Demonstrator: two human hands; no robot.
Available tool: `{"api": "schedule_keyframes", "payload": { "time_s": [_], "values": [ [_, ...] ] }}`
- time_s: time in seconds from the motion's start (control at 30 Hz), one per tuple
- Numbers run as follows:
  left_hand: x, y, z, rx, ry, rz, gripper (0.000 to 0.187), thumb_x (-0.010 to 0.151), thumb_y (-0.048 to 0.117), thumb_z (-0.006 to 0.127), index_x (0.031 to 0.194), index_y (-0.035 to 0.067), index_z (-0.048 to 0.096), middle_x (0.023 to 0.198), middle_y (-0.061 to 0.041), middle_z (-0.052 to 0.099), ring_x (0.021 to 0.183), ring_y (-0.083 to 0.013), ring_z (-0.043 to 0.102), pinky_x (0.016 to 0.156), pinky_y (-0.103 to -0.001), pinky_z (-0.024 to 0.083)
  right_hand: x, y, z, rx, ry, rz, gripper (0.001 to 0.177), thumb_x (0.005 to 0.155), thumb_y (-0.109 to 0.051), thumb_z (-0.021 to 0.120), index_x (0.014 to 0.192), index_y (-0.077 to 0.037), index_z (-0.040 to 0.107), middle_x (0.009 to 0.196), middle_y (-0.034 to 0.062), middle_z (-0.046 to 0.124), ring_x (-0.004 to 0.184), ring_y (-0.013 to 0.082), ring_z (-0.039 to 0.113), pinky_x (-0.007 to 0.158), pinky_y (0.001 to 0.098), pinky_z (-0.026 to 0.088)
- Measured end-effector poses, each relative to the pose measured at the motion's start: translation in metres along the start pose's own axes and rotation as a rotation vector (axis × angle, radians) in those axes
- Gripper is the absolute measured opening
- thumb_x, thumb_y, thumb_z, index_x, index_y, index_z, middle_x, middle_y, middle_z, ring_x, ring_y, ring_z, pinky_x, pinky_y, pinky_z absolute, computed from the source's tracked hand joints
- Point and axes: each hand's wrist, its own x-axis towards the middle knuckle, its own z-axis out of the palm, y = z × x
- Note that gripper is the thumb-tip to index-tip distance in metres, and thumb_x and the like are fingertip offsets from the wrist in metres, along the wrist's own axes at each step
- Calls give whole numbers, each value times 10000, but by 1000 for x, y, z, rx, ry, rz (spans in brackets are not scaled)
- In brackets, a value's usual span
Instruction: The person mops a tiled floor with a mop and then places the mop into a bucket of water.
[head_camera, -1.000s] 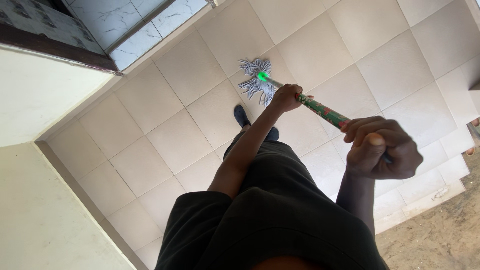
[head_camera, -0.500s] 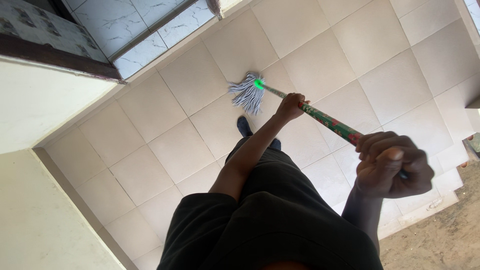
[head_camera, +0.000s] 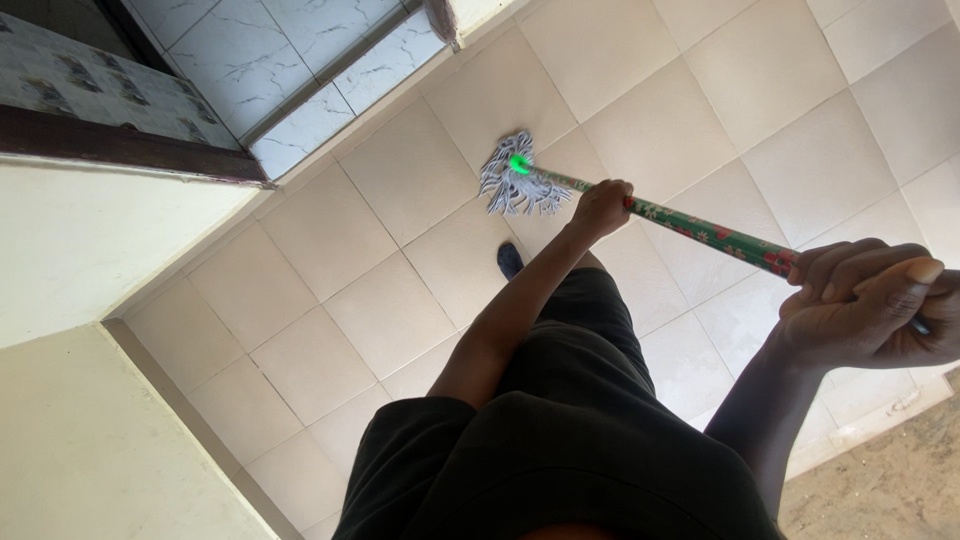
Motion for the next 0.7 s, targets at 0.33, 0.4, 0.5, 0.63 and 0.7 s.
{"api": "schedule_keyframes", "payload": {
  "time_s": [0.33,0.4,0.5,0.63,0.7],
  "values": [
    [-21,-50,-79,15,74,-221,116,665,39,748,714,70,648,712,-152,698,738,-328,721,707,-468,555,48,-5,85,626,-492,267,373,956,-80,661,632,-36,482,529,30,446,364,133,406,396,283,289],
    [-4,-46,-75,-63,117,-226,122,696,65,766,746,80,656,718,-151,706,730,-322,728,706,-462,555,61,-7,91,599,-542,255,363,945,-46,659,630,-41,478,544,33,450,388,136,426,412,285,321],
    [34,-53,-73,-39,112,-222,288,840,210,803,687,52,617,710,-156,697,712,-324,716,698,-469,539,88,0,105,540,-645,200,341,913,-1,665,632,-40,475,553,44,455,446,152,468,438,288,377],
    [103,-62,-62,-90,161,-153,305,882,244,777,703,53,622,676,-141,675,681,-298,696,687,-449,545,111,20,117,432,-808,122,293,869,19,664,638,-36,493,561,84,503,497,175,545,489,297,439],
    [126,-66,-66,-124,154,-177,320,889,250,770,698,48,613,667,-132,668,655,-280,692,685,-442,543,113,35,130,446,-812,92,292,843,7,679,624,-39,491,541,75,498,476,173,539,469,298,430]
  ]
}}
